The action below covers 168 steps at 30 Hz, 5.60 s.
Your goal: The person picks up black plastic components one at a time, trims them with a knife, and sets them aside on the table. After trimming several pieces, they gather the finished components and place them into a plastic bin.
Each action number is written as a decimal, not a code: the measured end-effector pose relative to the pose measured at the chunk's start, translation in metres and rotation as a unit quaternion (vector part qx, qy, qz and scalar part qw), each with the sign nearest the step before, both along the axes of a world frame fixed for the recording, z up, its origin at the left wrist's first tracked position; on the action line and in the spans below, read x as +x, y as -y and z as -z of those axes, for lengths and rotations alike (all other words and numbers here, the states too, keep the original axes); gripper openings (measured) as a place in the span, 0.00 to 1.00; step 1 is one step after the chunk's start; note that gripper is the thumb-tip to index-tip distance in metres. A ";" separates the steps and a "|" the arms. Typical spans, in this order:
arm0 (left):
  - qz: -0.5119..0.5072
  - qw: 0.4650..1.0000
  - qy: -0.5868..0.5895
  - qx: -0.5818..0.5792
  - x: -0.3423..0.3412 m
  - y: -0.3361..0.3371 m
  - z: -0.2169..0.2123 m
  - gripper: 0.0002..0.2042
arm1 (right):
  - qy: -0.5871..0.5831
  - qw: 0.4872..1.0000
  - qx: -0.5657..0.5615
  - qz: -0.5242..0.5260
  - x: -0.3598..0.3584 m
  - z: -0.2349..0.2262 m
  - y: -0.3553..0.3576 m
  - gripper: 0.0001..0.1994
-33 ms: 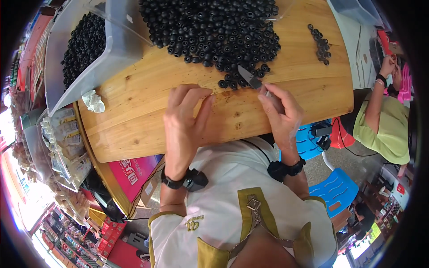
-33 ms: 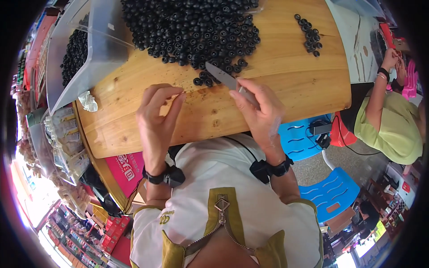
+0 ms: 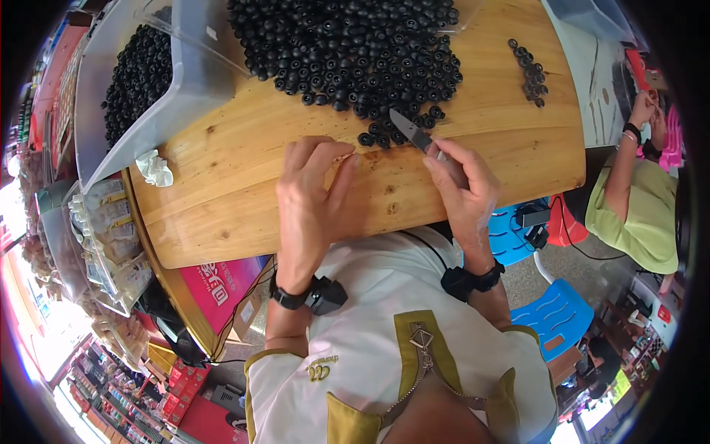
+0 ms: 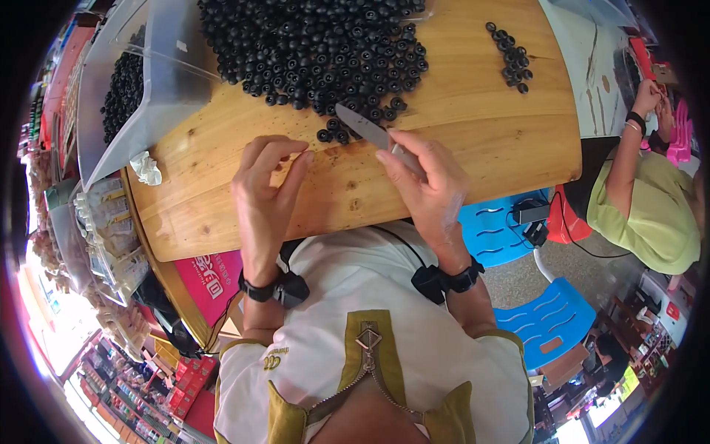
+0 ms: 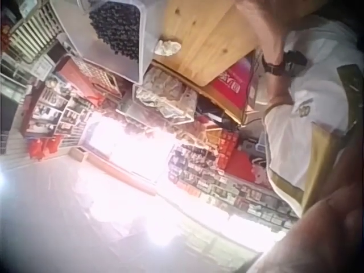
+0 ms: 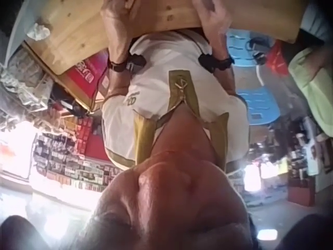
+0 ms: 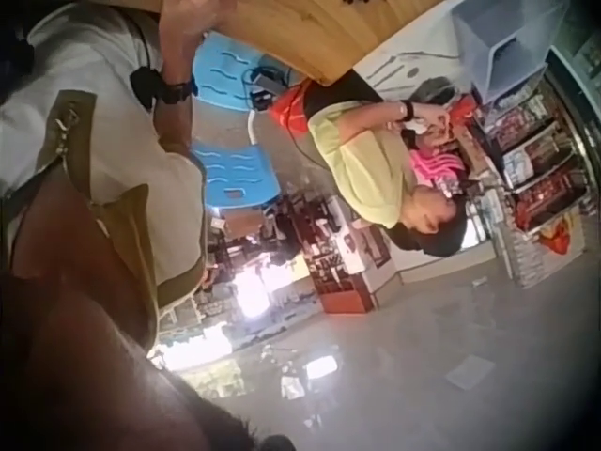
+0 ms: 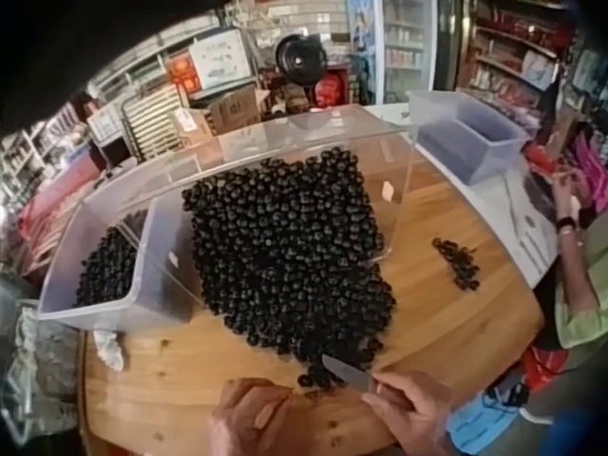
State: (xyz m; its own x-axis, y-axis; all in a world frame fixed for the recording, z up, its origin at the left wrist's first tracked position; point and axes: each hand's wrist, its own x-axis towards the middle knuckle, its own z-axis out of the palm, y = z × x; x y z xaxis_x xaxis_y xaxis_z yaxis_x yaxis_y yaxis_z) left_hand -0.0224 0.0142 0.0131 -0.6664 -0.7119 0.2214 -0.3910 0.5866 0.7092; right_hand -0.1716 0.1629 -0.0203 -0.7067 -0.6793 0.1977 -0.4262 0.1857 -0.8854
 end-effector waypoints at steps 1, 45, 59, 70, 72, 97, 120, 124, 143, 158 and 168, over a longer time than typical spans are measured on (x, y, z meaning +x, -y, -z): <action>-0.004 1.000 0.006 0.009 -0.006 -0.001 0.005 0.07 | 0.003 1.000 -0.002 -0.001 -0.001 -0.001 -0.001 0.12; 0.036 0.683 -0.419 0.597 0.031 0.010 0.021 0.13 | 0.020 0.974 -0.051 -0.220 0.030 -0.058 0.056 0.13; 0.093 0.693 -0.418 0.580 0.034 0.014 0.020 0.12 | 0.009 0.975 -0.054 -0.215 0.027 -0.059 0.054 0.14; 0.070 0.710 -0.411 0.568 0.030 0.016 0.016 0.13 | 0.009 0.971 -0.060 -0.231 0.027 -0.062 0.053 0.14; 0.076 0.711 -0.410 0.567 0.031 0.016 0.013 0.12 | 0.036 0.975 -0.042 -0.215 0.027 -0.066 0.052 0.12; -0.174 0.936 -0.227 -0.203 0.069 0.134 -0.076 0.08 | 0.125 0.992 0.013 -0.010 -0.007 -0.027 0.009 0.09; 0.050 0.998 0.037 0.017 -0.038 0.006 0.016 0.10 | 0.136 0.990 -0.025 -0.014 -0.010 -0.019 0.009 0.11; 0.033 0.998 0.046 0.008 -0.035 0.009 0.016 0.11 | 0.129 0.991 -0.022 -0.022 -0.011 -0.021 0.009 0.11; 0.086 0.781 -0.378 0.490 0.016 0.025 0.022 0.19 | 0.056 0.976 -0.056 -0.205 0.018 -0.059 0.050 0.12; 0.117 0.726 -0.452 0.505 0.032 0.019 0.016 0.13 | 0.139 0.984 0.029 -0.109 0.007 -0.046 0.043 0.10; 0.026 0.884 -0.402 0.237 0.055 0.069 -0.020 0.09 | 0.122 0.992 0.022 -0.005 -0.013 -0.024 0.011 0.09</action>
State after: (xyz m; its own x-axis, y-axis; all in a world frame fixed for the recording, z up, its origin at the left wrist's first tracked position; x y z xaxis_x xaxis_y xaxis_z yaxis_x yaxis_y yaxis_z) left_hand 0.0325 -0.0553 0.0332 -0.4639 -0.8249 0.3231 0.3692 0.1516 0.9169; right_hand -0.1843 0.1515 0.0039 -0.7225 -0.6913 -0.0079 -0.2022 0.2223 -0.9538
